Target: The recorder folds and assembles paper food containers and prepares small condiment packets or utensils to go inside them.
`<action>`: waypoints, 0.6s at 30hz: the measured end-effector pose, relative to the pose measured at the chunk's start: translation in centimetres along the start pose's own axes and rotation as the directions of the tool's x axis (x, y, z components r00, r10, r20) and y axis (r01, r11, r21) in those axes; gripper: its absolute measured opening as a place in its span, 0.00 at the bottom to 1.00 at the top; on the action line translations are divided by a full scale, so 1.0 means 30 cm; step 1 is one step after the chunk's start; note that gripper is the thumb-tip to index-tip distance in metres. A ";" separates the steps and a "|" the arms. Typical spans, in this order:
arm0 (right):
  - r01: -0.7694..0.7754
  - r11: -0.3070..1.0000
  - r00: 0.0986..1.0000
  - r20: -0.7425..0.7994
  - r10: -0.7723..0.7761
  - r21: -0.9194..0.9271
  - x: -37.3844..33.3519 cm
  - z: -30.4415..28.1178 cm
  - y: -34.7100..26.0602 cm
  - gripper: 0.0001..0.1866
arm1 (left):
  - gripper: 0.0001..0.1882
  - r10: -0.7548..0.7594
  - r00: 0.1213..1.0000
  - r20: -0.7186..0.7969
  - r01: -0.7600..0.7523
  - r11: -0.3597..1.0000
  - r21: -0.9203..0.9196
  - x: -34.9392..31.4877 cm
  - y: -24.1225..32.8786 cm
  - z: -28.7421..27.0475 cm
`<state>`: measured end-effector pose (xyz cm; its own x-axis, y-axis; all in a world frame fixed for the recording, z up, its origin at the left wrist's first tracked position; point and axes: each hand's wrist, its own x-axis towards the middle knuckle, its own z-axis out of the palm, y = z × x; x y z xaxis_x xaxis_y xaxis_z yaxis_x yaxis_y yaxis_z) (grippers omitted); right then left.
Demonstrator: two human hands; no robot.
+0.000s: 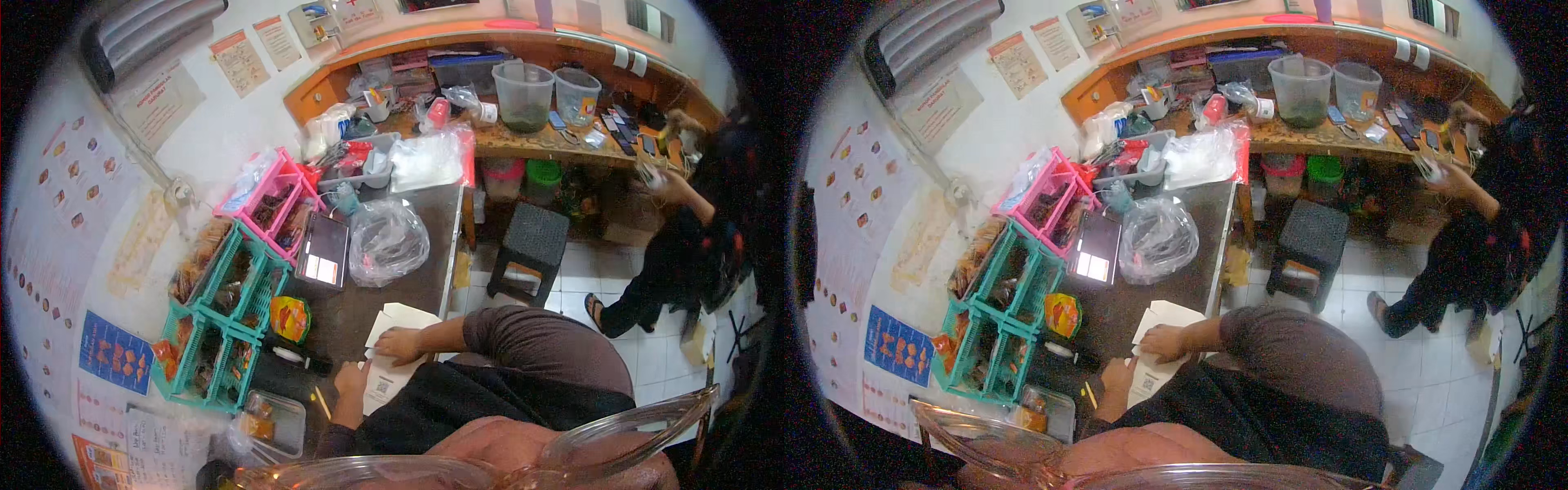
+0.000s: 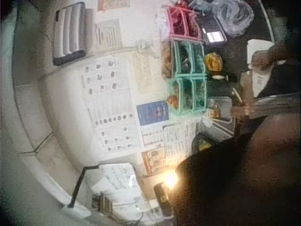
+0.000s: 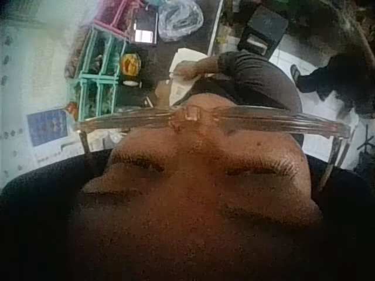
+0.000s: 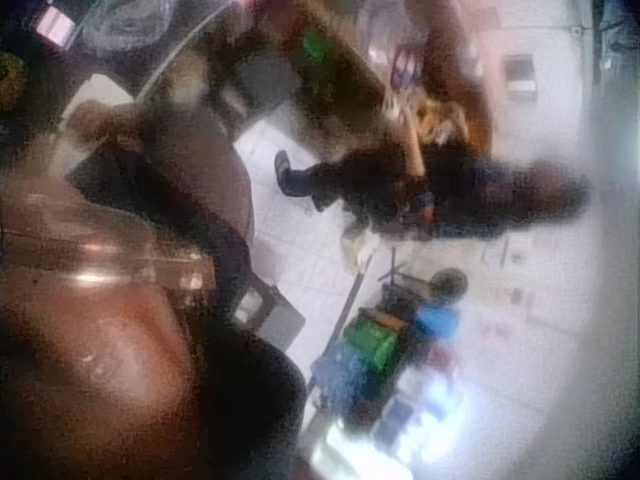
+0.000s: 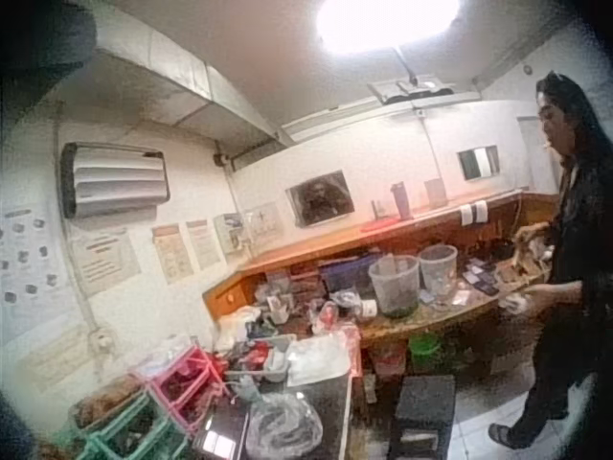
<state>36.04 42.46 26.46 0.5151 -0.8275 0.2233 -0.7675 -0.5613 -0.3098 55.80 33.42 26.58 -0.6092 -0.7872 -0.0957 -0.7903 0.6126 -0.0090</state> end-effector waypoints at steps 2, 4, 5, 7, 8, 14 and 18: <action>-0.012 0.992 0.994 -0.111 -0.003 -0.127 -0.038 0.077 0.028 0.26 | 0.30 0.015 0.999 0.048 -0.015 1.000 0.000 0.038 -0.029 0.029; 0.009 0.988 0.991 -0.132 -0.030 -0.152 -0.048 0.082 0.021 0.26 | 0.29 0.027 0.994 0.105 -0.028 1.000 0.003 0.066 -0.064 0.056; 0.030 0.981 0.988 -0.143 -0.058 -0.190 -0.045 0.070 0.018 0.26 | 0.29 0.042 0.996 0.081 -0.042 0.999 0.002 0.076 -0.076 0.066; -0.013 0.993 0.995 -0.099 0.001 -0.121 -0.056 0.026 -0.004 0.27 | 0.29 0.072 0.994 0.081 -0.073 0.997 0.012 0.073 -0.047 0.051; -0.029 0.990 0.993 -0.114 0.013 -0.140 -0.060 0.027 -0.007 0.27 | 0.28 0.041 0.998 0.046 -0.042 0.998 0.037 0.056 -0.023 0.027; -0.008 0.997 0.989 -0.147 -0.003 -0.074 -0.053 0.052 0.023 0.27 | 0.23 0.036 0.983 -0.179 -0.032 0.999 0.025 -0.018 -0.009 0.021; 0.022 0.998 0.994 -0.109 -0.029 -0.063 -0.045 0.045 0.012 0.26 | 0.20 -0.012 0.984 -0.176 0.006 0.999 -0.038 -0.081 0.019 -0.034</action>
<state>35.58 43.35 24.80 0.4926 -0.8048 0.3313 -0.7784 -0.5776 -0.2458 56.78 35.61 27.82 -0.6015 -0.7948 0.0812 -0.7957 0.6051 0.0285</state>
